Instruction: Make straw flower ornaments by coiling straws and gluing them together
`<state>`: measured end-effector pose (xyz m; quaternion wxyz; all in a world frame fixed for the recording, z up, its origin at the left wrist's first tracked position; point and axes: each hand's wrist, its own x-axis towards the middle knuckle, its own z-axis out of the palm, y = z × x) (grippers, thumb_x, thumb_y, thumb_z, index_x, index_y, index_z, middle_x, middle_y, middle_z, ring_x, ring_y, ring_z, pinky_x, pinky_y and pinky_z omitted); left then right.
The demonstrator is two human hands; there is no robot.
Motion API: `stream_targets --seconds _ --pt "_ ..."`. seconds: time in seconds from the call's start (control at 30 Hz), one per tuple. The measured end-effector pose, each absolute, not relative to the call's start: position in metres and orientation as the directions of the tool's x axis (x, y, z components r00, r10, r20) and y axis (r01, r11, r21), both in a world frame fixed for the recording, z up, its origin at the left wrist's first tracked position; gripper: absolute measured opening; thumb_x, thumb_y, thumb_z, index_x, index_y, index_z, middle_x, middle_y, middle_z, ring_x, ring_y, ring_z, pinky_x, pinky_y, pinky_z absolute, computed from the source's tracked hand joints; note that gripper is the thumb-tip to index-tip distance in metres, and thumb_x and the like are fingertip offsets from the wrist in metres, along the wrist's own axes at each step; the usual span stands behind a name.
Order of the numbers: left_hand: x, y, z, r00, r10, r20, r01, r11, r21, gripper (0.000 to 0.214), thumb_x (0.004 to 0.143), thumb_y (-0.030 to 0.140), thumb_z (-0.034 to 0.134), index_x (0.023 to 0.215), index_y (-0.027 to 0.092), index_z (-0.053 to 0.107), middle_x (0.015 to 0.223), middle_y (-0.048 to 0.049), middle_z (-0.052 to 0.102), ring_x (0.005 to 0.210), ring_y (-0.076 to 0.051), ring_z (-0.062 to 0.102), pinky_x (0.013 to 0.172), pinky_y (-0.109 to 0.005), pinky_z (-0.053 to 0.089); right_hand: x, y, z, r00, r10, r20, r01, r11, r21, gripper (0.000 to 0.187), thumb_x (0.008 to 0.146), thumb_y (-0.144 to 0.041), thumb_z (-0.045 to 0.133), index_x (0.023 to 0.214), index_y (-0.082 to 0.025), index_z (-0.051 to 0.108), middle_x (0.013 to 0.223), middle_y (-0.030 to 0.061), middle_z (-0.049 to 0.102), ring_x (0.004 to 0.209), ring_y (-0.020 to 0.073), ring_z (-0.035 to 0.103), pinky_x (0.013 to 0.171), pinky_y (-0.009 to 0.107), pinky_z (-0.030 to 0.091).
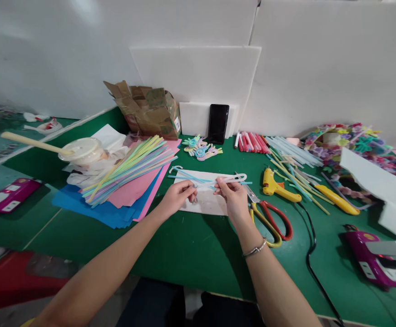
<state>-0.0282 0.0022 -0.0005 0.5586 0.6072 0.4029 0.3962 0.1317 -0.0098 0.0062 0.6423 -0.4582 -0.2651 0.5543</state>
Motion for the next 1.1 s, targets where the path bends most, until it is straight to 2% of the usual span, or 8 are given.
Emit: stream_targets --seconds 0.37,0.73,0.93,1.1 --pt "-0.035 0.005 0.01 0.318 0.948 0.01 -0.001 -0.01 1.0 0.022 0.078 0.029 0.05 0.06 0.016 0.051 0.047 0.0037 0.049 0.05 -0.01 0.053 0.056 -0.024 0.041 0.142 -0.006 0.008 0.319 0.939 -0.128 -0.516 0.059 -0.854 0.03 0.045 -0.031 0.085 0.063 -0.013 0.068 0.055 -0.0028 0.061 0.049 0.0037 0.055 0.047 0.012 0.049" --pt "-0.035 0.005 0.011 0.336 0.94 -0.061 -0.085 0.095 0.992 0.022 0.075 0.029 0.054 0.058 0.015 0.052 0.045 0.0044 0.047 0.05 -0.011 0.055 0.059 -0.026 0.042 0.144 -0.005 0.012 0.302 0.936 -0.18 -0.545 0.015 -0.838 0.034 0.04 -0.033 0.086 0.058 -0.015 0.065 0.052 -0.0053 0.059 0.045 0.0022 0.053 0.047 0.011 0.051" --pt "-0.034 0.005 0.01 0.375 0.916 -0.144 -0.15 0.214 0.965 0.022 0.071 0.031 0.058 0.057 0.015 0.05 0.044 0.0052 0.044 0.048 -0.01 0.053 0.057 -0.026 0.042 0.146 -0.005 0.015 0.215 0.95 -0.225 -0.612 -0.049 -0.79 0.036 0.037 -0.035 0.086 0.056 -0.015 0.063 0.048 -0.0074 0.055 0.039 -0.0007 0.046 0.042 0.008 0.046" --pt "-0.034 0.005 0.009 0.399 0.904 -0.152 -0.16 0.232 0.959 0.021 0.071 0.03 0.059 0.058 0.015 0.051 0.045 0.0049 0.045 0.049 -0.01 0.053 0.057 -0.026 0.042 0.147 -0.003 0.012 0.301 0.937 -0.18 -0.566 0.023 -0.824 0.041 0.034 -0.038 0.086 0.056 -0.014 0.062 0.048 -0.0064 0.056 0.039 0.0004 0.049 0.04 0.008 0.044"
